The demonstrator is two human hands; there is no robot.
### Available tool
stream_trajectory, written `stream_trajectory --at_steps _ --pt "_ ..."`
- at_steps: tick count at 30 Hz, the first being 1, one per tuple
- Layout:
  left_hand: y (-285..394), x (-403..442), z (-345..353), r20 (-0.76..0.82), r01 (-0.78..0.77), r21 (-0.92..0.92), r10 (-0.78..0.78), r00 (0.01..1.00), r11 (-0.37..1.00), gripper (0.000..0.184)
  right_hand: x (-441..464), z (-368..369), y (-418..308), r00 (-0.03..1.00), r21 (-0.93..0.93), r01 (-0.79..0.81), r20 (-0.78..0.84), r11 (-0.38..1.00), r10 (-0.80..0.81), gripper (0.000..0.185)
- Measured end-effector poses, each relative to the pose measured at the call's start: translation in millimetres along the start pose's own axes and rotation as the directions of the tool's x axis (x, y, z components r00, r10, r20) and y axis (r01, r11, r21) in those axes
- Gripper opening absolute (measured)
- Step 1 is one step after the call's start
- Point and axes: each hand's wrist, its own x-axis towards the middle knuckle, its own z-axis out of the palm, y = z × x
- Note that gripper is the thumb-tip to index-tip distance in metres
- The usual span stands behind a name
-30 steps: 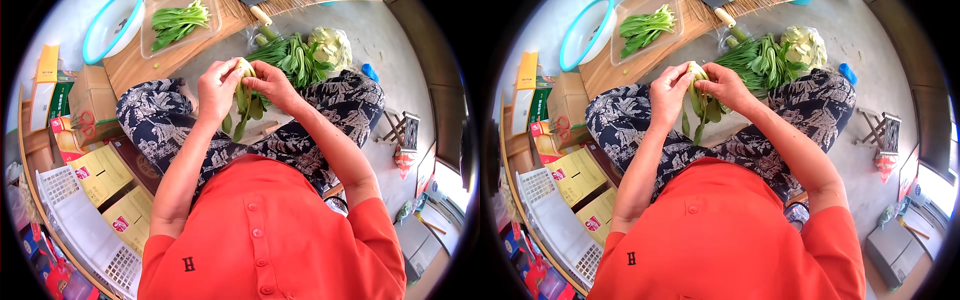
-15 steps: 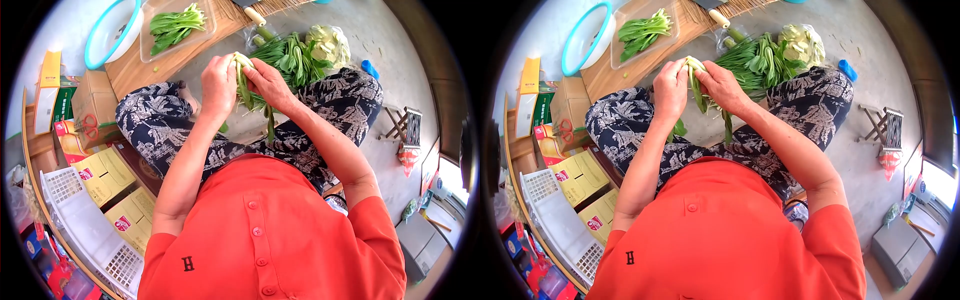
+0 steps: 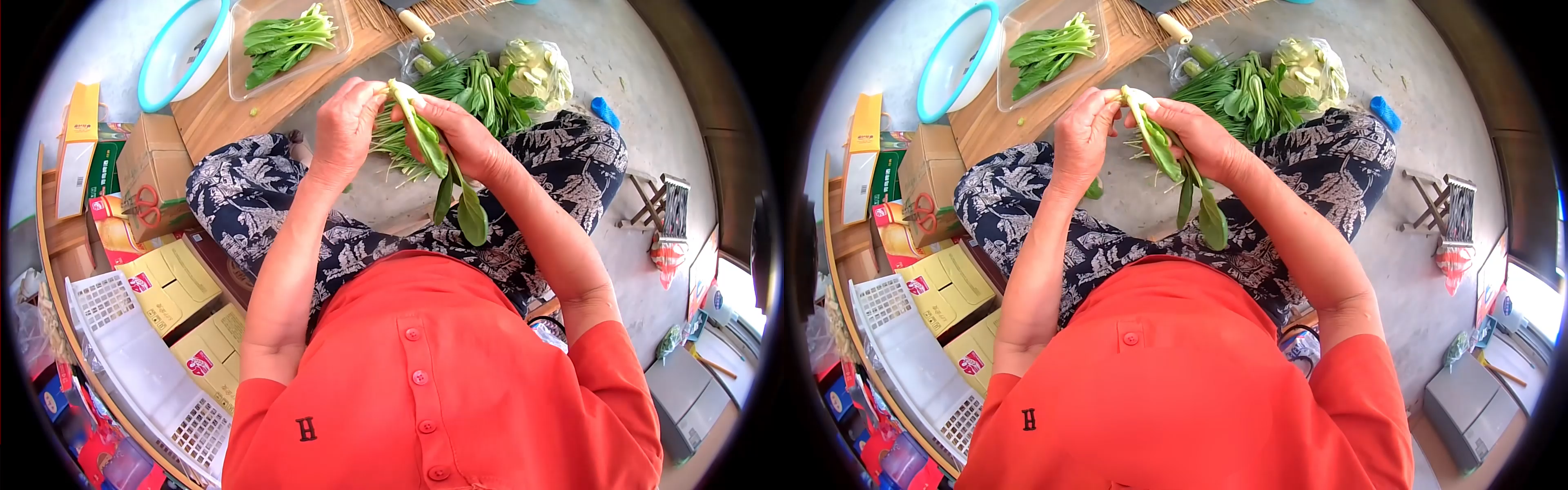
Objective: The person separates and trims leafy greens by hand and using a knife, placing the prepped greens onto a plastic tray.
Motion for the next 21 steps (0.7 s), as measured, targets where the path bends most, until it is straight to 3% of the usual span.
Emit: stream_trajectory --at_steps 4,5,6,7,9,12,16,18,19,20,21 --pt "9 -1 3 0.033 0.152 -0.199 -0.149 0.988 0.968 0.015 1 -11 -2 0.968 0.335 -0.009 0.240 0.942 -0.076 0.033" --pt "2 -7 6 0.080 0.290 -0.373 -0.281 0.956 0.881 0.015 0 -13 -6 0.943 0.453 -0.011 0.302 0.891 -0.141 0.032" --pt "4 -7 7 0.152 0.412 -0.525 -0.395 0.906 0.745 0.016 0 -14 -10 0.951 0.417 0.023 0.272 0.909 -0.148 0.031" --pt "4 -8 6 0.152 0.413 -0.524 -0.395 0.906 0.745 0.016 0 -18 -11 0.947 0.408 0.023 0.284 0.913 -0.150 0.032" --pt "9 -7 4 0.282 0.487 -0.793 -0.488 0.826 0.366 0.020 -2 -19 -8 0.954 0.348 0.021 0.272 0.937 -0.123 0.036" --pt "14 -1 6 0.353 0.499 -0.811 -0.426 0.833 0.305 0.025 0 -16 1 0.950 0.360 -0.102 0.311 0.927 -0.016 0.042" --pt "14 -2 3 0.469 0.583 -0.747 -0.369 0.803 0.320 0.027 3 -10 1 0.946 0.287 -0.112 0.325 0.951 0.013 0.050" --pt "16 -4 2 0.487 0.580 -0.757 -0.331 0.808 0.302 0.026 1 -7 -6 0.978 -0.032 -0.122 0.167 0.992 0.126 0.058" --pt "17 -4 0 0.499 0.574 -0.768 -0.295 0.815 0.283 0.024 2 -7 -4 0.978 -0.030 -0.121 0.167 0.992 0.124 0.058" --pt "5 -6 4 0.433 0.545 -0.753 -0.347 0.832 0.369 0.021 4 -9 0 0.996 -0.129 -0.050 0.064 0.990 0.058 0.061" --pt "5 -4 4 0.433 0.546 -0.751 -0.348 0.831 0.370 0.021 4 -7 1 0.999 -0.232 0.010 -0.031 0.973 -0.018 0.064"
